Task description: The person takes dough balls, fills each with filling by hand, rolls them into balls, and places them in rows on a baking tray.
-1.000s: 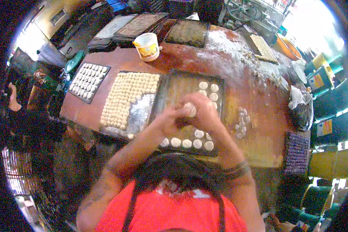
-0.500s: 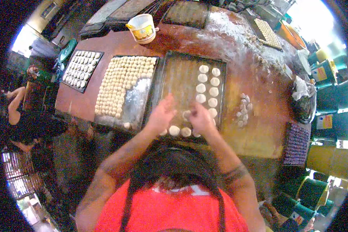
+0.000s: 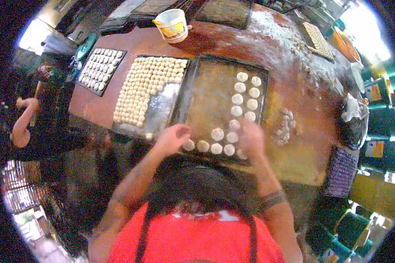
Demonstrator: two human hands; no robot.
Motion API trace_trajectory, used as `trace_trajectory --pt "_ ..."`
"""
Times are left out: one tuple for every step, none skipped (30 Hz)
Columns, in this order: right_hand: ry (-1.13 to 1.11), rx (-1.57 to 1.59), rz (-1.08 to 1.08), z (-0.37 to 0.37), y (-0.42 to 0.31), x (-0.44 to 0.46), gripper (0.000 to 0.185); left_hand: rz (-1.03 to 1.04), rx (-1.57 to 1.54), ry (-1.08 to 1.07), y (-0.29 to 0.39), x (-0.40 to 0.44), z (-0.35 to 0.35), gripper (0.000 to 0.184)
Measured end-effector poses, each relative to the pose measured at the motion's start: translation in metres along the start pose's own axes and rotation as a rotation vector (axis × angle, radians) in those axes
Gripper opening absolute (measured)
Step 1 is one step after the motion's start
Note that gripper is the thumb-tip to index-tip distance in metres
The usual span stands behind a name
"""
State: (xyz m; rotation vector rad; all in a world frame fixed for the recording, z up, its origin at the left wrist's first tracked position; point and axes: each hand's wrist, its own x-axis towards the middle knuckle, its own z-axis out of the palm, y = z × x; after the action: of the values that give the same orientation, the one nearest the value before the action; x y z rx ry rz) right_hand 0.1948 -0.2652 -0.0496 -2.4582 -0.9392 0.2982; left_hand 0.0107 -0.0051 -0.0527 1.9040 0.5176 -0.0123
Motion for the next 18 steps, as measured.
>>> trace_trajectory --pt "0.379 0.062 -0.060 0.008 0.046 -0.002 0.029 0.032 0.091 0.062 -0.010 -0.009 -0.010 0.022" --pt "0.326 -0.166 0.170 -0.004 0.069 -0.005 0.031 -0.018 0.240 0.139 -0.005 -0.020 -0.024 0.021" --pt "0.359 -0.324 0.179 -0.007 0.100 -0.015 0.030 0.031 0.362 0.200 -0.021 -0.027 -0.036 0.021" --pt "0.390 -0.483 0.188 -0.006 0.128 -0.027 0.030 0.078 0.513 0.268 -0.046 -0.033 -0.047 0.021" --pt "0.366 -0.410 0.152 -0.006 0.149 -0.034 0.030 0.127 0.662 0.334 -0.062 -0.038 -0.056 0.020" --pt "0.345 -0.339 0.115 -0.006 0.167 -0.037 0.030 0.095 0.743 0.402 -0.063 -0.043 -0.062 0.019" --pt "0.323 -0.272 0.078 -0.008 0.170 -0.036 0.030 0.063 0.821 0.470 -0.062 -0.047 -0.065 0.019" --pt "0.324 -0.211 0.122 -0.007 0.172 -0.035 0.029 0.032 0.896 0.535 -0.062 -0.050 -0.068 0.018" --pt "0.328 -0.152 0.167 -0.010 0.169 -0.031 0.028 -0.025 0.839 0.507 -0.068 -0.049 -0.071 0.018" --pt "0.334 -0.094 0.210 -0.013 0.161 -0.023 0.027 -0.079 0.781 0.481 -0.076 -0.046 -0.072 0.019" --pt "0.340 0.004 0.267 -0.011 0.149 -0.011 0.026 -0.126 0.724 0.452 -0.082 -0.039 -0.074 0.020" --pt "0.337 0.183 0.249 -0.011 0.111 -0.003 0.025 -0.229 0.383 0.451 -0.057 -0.029 -0.068 0.023" --pt "0.335 0.363 0.233 -0.012 0.072 0.005 0.025 -0.223 0.065 0.430 -0.050 -0.014 -0.055 0.025" --pt "0.326 0.622 0.131 -0.027 0.006 0.011 0.025 -0.215 -0.254 0.402 -0.042 0.003 -0.041 0.027" --pt "0.119 0.636 0.234 -0.035 -0.030 0.017 0.029 -0.204 -0.571 0.361 -0.034 0.019 -0.025 0.029" --pt "0.092 0.643 0.070 -0.025 -0.049 0.020 0.027 -0.177 -0.586 0.284 -0.009 0.029 -0.011 0.029" --pt "0.063 0.643 -0.095 -0.016 -0.065 0.023 0.026 -0.148 -0.602 0.208 0.023 0.034 0.001 0.030" --pt "0.070 0.597 -0.166 -0.019 -0.089 0.024 0.026 -0.151 -0.673 0.153 0.045 0.035 0.011 0.033"
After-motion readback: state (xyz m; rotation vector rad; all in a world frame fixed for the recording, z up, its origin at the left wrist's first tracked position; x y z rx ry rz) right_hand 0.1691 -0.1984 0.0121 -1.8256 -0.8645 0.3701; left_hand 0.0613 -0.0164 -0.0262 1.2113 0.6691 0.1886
